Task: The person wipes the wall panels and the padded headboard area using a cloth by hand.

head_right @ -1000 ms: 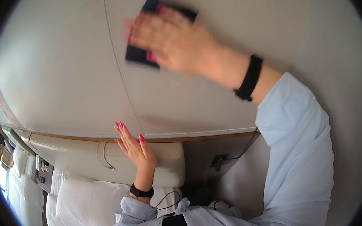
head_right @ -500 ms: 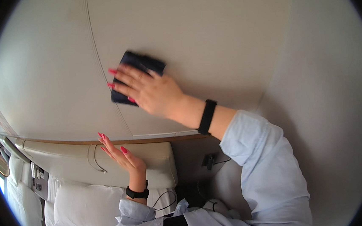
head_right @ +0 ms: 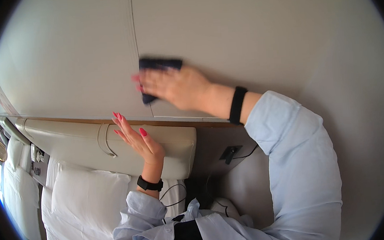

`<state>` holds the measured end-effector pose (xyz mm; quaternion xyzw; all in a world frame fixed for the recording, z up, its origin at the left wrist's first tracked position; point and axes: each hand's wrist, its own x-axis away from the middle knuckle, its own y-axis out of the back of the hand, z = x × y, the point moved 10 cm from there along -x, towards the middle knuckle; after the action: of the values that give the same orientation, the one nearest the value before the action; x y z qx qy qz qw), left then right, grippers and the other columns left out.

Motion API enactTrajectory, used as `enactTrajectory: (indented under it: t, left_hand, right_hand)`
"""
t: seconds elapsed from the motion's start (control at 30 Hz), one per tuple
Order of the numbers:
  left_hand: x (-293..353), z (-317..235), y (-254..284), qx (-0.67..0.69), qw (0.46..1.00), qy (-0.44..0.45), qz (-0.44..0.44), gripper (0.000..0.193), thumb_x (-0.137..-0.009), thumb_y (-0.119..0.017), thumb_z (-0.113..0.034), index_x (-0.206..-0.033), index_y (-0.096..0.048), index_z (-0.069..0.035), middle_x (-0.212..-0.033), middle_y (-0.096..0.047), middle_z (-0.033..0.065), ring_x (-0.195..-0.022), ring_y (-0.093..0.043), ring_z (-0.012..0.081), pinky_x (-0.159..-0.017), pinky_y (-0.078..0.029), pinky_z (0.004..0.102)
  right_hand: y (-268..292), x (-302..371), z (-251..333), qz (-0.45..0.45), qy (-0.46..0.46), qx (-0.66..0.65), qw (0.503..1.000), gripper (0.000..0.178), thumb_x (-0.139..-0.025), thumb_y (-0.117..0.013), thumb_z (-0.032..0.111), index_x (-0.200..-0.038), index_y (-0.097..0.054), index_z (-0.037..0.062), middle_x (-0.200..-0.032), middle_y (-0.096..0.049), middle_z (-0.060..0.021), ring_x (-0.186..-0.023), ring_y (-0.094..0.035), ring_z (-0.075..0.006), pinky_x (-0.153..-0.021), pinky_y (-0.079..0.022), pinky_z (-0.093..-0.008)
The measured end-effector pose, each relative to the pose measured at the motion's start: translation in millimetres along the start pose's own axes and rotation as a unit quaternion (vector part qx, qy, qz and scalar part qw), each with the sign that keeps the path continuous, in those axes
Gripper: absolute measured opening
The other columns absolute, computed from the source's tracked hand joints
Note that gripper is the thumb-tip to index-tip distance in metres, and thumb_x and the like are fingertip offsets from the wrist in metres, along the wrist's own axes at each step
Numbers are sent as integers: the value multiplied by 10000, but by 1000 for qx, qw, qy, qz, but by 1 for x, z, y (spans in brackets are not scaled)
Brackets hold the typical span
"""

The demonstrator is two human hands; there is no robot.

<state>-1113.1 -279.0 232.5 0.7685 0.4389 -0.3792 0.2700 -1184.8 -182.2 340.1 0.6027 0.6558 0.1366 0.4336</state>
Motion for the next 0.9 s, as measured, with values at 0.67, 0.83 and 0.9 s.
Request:
enactTrajectory:
  t: [0.67,0.83,0.9]
  left_hand:
    - [-25,29,14,20,1000,-13,3,615,-1019,-296,-316,-1516,-224,39,-1586,-220,257,-1491,-138,426,-1175,9,568]
    - [-25,28,15,24,1000,-16,3,615,-1015,-305,-317,-1513,-232,38,-1585,-222,259,-1489,-140,430,-1171,12,575]
    - [-24,26,13,25,999,-27,1,619,-1014,-306,-323,-1514,-232,35,-1585,-222,258,-1488,-143,430,-1170,13,577]
  right_hand:
    - [-37,-32,36,104,-2,99,990,596,-896,-507,132,-1478,-434,238,-1572,-355,59,-1400,-393,-115,-1071,-396,-321]
    - [-37,-25,40,82,46,32,995,528,-893,-514,134,-1413,-519,222,-1569,-358,66,-1401,-393,-95,-948,-491,-248]
    - [-7,-34,7,0,9,83,997,529,-906,-489,166,-1426,-506,264,-1549,-398,34,-1388,-417,-120,-1059,-417,-311]
